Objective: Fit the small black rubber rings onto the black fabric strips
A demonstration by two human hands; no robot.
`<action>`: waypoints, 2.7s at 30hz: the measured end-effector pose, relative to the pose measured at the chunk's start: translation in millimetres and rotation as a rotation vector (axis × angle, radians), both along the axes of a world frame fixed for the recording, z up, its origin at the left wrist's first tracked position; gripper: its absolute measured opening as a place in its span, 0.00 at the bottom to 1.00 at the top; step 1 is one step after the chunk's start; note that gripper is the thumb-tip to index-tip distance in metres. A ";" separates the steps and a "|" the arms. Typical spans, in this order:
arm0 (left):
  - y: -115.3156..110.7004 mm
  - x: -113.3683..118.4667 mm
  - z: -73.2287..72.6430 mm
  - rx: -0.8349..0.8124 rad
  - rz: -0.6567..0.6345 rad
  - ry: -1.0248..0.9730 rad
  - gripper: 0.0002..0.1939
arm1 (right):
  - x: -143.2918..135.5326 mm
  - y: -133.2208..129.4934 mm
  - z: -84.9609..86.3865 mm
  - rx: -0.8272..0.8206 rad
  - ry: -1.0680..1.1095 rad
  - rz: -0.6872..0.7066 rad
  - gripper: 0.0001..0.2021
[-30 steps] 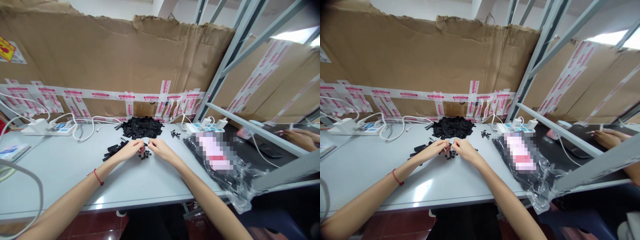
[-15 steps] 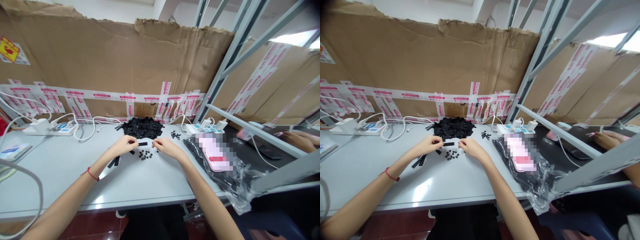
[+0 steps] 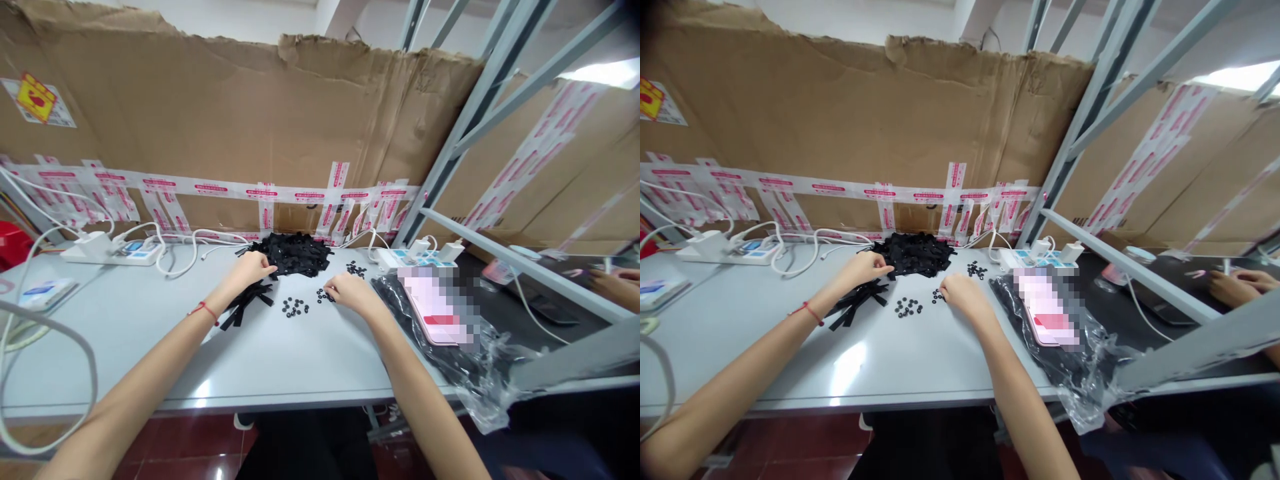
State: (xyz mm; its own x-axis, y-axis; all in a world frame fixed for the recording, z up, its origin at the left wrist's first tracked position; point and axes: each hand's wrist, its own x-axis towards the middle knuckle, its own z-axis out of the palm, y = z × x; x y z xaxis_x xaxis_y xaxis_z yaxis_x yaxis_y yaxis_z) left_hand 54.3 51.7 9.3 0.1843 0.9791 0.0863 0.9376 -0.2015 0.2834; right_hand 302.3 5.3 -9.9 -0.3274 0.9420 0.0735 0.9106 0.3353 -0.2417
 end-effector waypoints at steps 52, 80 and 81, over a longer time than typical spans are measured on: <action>-46.9 20.3 -8.1 -0.210 -0.274 -0.894 0.16 | -39.0 -16.4 1.2 -0.255 1.013 0.243 0.14; -49.9 20.7 2.5 -0.411 -0.353 -1.045 0.18 | -24.2 -16.1 14.4 -0.629 1.308 0.388 0.16; -49.9 21.4 1.7 -0.410 -0.350 -1.059 0.19 | -24.5 -16.2 14.1 -0.634 1.294 0.394 0.16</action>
